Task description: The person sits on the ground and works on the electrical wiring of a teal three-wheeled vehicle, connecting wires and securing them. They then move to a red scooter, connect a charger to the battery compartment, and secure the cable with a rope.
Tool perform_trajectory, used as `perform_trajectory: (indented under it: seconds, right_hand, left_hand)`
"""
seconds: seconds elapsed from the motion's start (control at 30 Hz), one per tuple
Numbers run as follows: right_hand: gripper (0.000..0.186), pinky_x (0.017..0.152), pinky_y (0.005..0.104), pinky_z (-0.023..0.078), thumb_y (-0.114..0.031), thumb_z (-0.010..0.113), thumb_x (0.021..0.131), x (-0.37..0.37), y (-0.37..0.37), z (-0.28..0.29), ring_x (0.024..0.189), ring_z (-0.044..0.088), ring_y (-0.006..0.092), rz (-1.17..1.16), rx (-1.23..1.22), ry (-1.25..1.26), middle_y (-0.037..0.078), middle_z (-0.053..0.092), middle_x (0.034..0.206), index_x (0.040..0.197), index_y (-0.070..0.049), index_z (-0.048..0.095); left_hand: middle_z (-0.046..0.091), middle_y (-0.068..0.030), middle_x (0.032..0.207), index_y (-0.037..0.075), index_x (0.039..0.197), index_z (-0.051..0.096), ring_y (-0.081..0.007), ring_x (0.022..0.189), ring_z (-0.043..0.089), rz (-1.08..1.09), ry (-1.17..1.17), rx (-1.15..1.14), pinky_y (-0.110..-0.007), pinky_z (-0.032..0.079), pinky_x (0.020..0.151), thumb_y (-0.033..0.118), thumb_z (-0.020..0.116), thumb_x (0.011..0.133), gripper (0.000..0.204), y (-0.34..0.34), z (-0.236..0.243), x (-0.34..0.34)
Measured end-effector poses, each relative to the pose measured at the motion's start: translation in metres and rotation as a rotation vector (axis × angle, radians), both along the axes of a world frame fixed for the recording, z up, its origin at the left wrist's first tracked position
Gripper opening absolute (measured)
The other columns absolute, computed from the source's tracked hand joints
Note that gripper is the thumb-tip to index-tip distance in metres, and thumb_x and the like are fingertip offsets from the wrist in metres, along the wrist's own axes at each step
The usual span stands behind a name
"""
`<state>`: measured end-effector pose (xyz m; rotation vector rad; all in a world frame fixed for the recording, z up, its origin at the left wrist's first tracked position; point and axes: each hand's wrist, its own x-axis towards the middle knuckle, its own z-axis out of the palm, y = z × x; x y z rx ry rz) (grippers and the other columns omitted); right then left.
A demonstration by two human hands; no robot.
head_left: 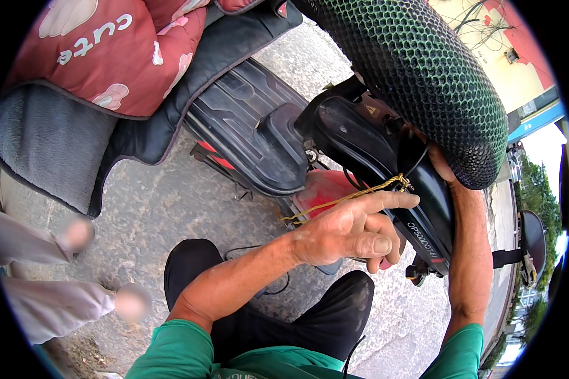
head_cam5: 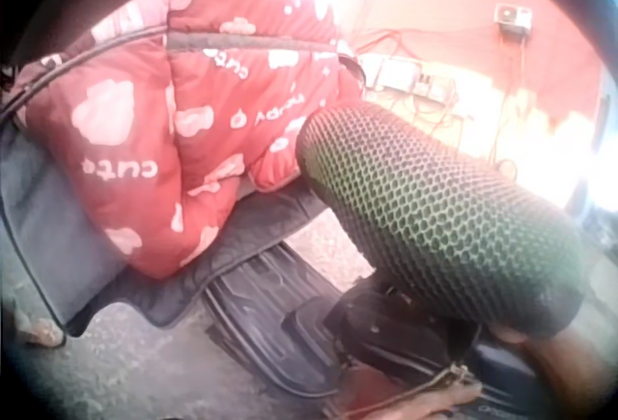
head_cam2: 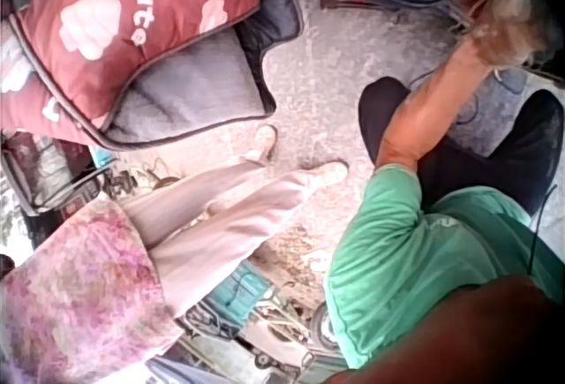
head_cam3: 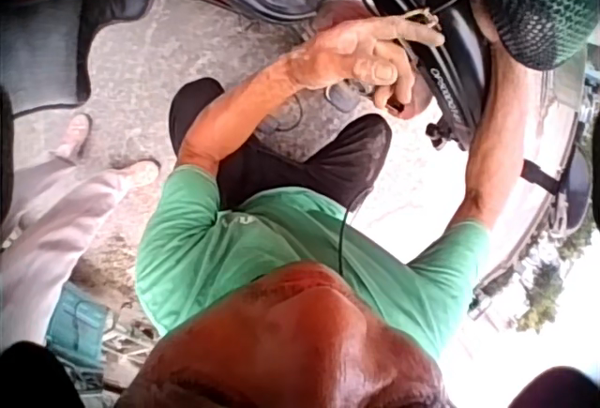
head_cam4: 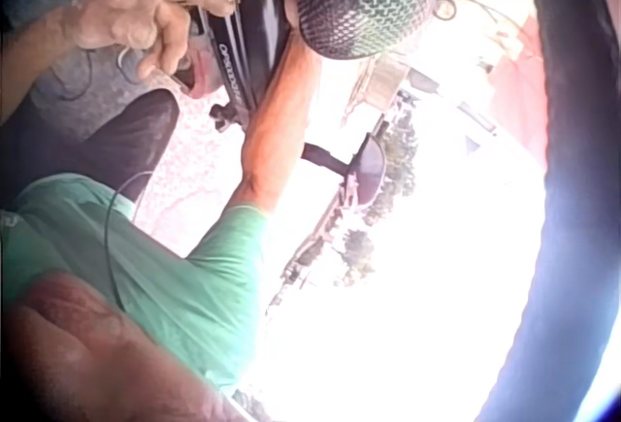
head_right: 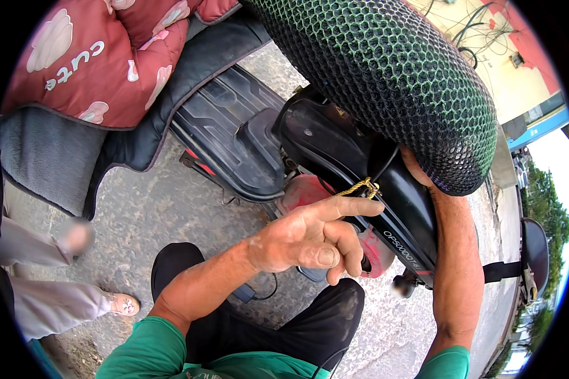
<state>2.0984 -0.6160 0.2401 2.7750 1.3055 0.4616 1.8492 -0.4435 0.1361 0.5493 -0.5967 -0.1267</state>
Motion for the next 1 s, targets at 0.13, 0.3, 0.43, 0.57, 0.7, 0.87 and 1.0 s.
perform_trajectory:
  seconds: [0.13, 0.3, 0.43, 0.57, 0.7, 0.87, 1.0]
  right_hand:
    - [0.036, 0.101, 0.0453, 0.045, -0.027, 0.066, 0.085, -0.002, 0.003, 0.0, 0.113, 0.061, 0.0324, 0.024, 0.018, 0.001, 0.013, 0.068, 0.117, 0.117, -0.012, 0.069]
    - [0.035, 0.1, 0.0449, 0.046, -0.026, 0.067, 0.084, 0.001, 0.001, 0.001, 0.112, 0.061, 0.0322, 0.04, 0.034, 0.006, 0.013, 0.068, 0.116, 0.116, -0.012, 0.069]
    - [0.035, 0.099, 0.0449, 0.046, -0.025, 0.068, 0.083, -0.008, 0.008, 0.005, 0.111, 0.062, 0.0318, 0.024, 0.009, 0.01, 0.013, 0.068, 0.116, 0.115, -0.012, 0.069]
    - [0.031, 0.093, 0.0393, 0.05, -0.017, 0.063, 0.089, -0.013, 0.014, 0.009, 0.106, 0.064, 0.0284, 0.099, 0.027, 0.087, 0.014, 0.067, 0.115, 0.119, -0.008, 0.065]
    - [0.034, 0.073, 0.0275, 0.058, -0.008, 0.055, 0.099, 0.003, 0.013, 0.005, 0.101, 0.065, 0.0253, 0.27, 0.272, 0.63, 0.019, 0.064, 0.118, 0.133, -0.003, 0.052]
    - [0.042, 0.098, 0.0378, 0.049, -0.029, 0.068, 0.093, 0.027, 0.008, 0.0, 0.109, 0.063, 0.0254, 0.145, 0.277, 0.488, 0.013, 0.065, 0.123, 0.128, -0.008, 0.06]
    - [0.038, 0.098, 0.0397, 0.047, -0.034, 0.073, 0.088, -0.039, 0.042, 0.021, 0.108, 0.063, 0.026, 0.024, 0.094, 0.128, 0.01, 0.069, 0.117, 0.118, -0.011, 0.068]
  left_hand:
    - [0.067, -0.019, 0.094, -0.007, 0.149, 0.028, -0.0186, 0.078, 0.065, 0.021, 0.0, 0.024, -0.029, 0.055, 0.071, 0.033, 0.069, 0.092, 0.081, 0.0, -0.003, -0.001]
    - [0.066, -0.0184, 0.092, -0.008, 0.144, 0.035, -0.0171, 0.076, 0.064, 0.037, -0.001, 0.047, -0.028, 0.054, 0.069, 0.034, 0.069, 0.094, 0.074, 0.001, -0.002, -0.003]
    - [0.068, -0.0174, 0.094, -0.006, 0.143, 0.04, -0.0168, 0.076, 0.065, 0.037, 0.006, 0.045, -0.029, 0.054, 0.072, 0.028, 0.067, 0.093, 0.066, -0.001, -0.008, -0.002]
    - [0.069, -0.017, 0.095, -0.006, 0.141, 0.044, -0.0169, 0.077, 0.066, 0.047, 0.03, 0.053, -0.029, 0.054, 0.074, 0.024, 0.066, 0.093, 0.061, 0.0, -0.011, -0.004]
    - [0.069, -0.0158, 0.095, -0.005, 0.14, 0.046, -0.0164, 0.076, 0.066, 0.063, 0.052, 0.099, -0.028, 0.054, 0.073, 0.025, 0.066, 0.093, 0.06, 0.003, -0.013, -0.004]
    - [0.069, -0.0137, 0.094, -0.004, 0.139, 0.048, -0.016, 0.075, 0.066, 0.095, 0.082, 0.131, -0.028, 0.054, 0.072, 0.026, 0.066, 0.093, 0.058, 0.008, -0.014, -0.004]
    - [0.069, -0.0139, 0.095, -0.003, 0.138, 0.049, -0.0153, 0.076, 0.066, 0.141, 0.084, 0.168, -0.028, 0.054, 0.072, 0.026, 0.067, 0.093, 0.057, 0.011, -0.019, -0.006]
